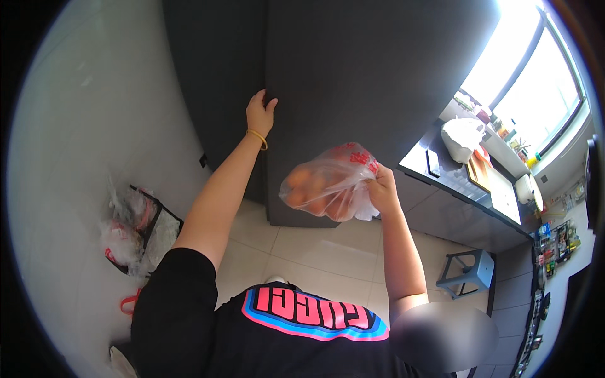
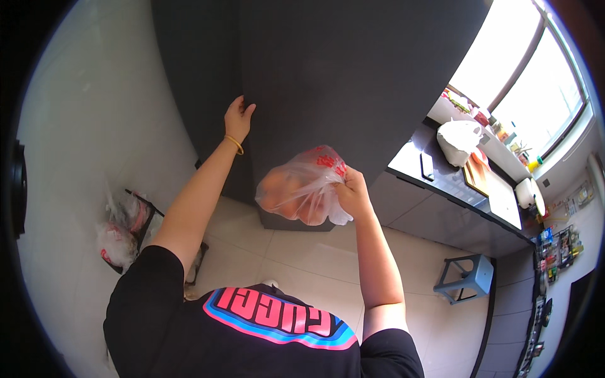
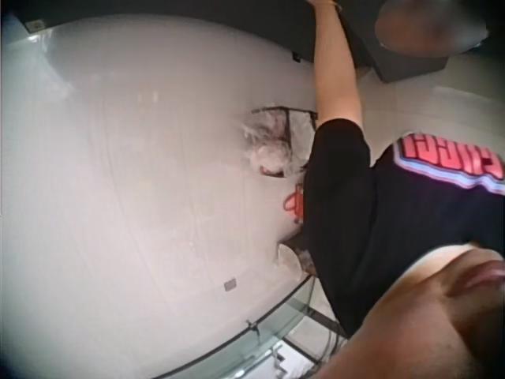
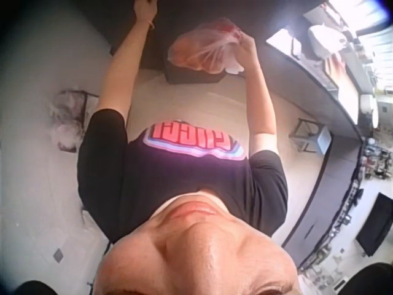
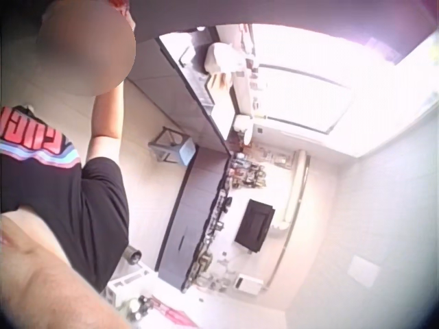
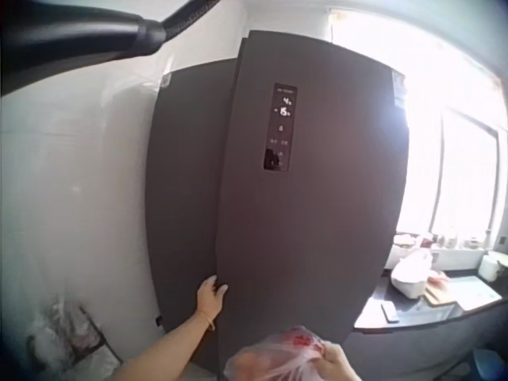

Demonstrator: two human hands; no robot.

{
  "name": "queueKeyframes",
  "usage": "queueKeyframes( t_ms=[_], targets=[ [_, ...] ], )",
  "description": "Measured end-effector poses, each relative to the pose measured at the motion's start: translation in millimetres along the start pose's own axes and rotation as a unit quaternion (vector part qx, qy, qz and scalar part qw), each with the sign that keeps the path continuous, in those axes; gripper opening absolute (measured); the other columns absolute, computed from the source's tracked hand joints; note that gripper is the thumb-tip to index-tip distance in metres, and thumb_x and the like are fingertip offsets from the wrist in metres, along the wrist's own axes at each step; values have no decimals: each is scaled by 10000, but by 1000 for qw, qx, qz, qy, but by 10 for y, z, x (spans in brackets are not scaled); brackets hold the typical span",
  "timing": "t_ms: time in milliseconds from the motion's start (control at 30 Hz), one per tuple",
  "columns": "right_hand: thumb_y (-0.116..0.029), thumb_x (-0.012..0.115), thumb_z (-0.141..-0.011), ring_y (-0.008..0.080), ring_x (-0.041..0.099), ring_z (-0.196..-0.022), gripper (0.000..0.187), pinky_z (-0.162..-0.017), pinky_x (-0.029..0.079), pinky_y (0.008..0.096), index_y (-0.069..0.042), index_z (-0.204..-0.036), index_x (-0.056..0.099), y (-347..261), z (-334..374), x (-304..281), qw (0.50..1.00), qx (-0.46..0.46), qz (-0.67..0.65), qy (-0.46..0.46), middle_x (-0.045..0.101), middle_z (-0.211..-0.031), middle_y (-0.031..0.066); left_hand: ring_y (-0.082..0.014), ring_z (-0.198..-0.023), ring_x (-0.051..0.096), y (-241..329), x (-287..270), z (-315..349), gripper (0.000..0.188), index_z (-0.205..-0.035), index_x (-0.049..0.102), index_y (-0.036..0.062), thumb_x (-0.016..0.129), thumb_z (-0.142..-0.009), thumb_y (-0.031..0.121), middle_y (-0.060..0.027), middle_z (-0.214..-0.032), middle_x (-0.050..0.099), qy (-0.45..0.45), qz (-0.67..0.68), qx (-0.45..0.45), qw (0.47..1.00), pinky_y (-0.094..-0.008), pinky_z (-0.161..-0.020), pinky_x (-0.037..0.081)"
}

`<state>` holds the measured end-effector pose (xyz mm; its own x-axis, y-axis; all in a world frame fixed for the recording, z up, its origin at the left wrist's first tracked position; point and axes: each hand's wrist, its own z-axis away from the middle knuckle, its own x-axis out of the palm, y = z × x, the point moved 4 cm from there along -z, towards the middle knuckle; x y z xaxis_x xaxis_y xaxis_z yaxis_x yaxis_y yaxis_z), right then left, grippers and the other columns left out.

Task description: The person retrieves a bag of eggs from the refrigerator, places them on the counter, and cracks multiple eggs one by one into a metal bowl. The shells are discarded on the countertop next to the bowl.

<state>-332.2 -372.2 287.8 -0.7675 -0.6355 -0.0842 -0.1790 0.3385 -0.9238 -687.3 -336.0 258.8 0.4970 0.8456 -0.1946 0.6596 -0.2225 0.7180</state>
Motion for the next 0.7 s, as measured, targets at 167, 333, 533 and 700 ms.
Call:
queueKeyframes(
  t_ms=[167, 333, 533, 700],
  targets=[
    [105, 430, -765, 86, 550, -832, 299, -750, 456, 242, 7, -986, 606, 227, -111, -7, 999, 27, 23, 19, 616, -874, 5, -316, -917, 650, -48, 174, -431, 380, -1094, 602, -56, 697, -819, 188, -215, -1010, 653, -60, -15, -55, 997, -343, -793, 512],
    [112, 422, -759, 89, 550, -828, 316, -747, 456, 244, 2, -987, 610, 293, -177, -45, 998, 53, 22, 27, 619, -865, 5, -301, -925, 653, -162, 415, -713, 388, -1099, 609, -42, 707, -812, 201, -199, -1021, 657, -96, -23, -80, 992, -339, -808, 509],
    [105, 426, -739, 98, 549, -807, 294, -745, 459, 253, 8, -943, 613, 217, -267, -54, 998, 18, 45, 44, 626, -843, 25, -293, -983, 637, -514, 634, -980, 448, -1179, 587, 1, 708, -814, 230, -195, -1067, 645, -93, -19, -85, 992, -335, -846, 495],
    [96, 440, -749, 105, 554, -803, 267, -741, 460, 257, 8, -932, 614, 180, -294, -107, 996, 12, 63, 66, 626, -842, 28, -296, -972, 642, -488, 697, -1052, 449, -1174, 592, -14, 696, -828, 253, -195, -1059, 650, -135, -11, -89, 987, -333, -846, 498]
  ],
)
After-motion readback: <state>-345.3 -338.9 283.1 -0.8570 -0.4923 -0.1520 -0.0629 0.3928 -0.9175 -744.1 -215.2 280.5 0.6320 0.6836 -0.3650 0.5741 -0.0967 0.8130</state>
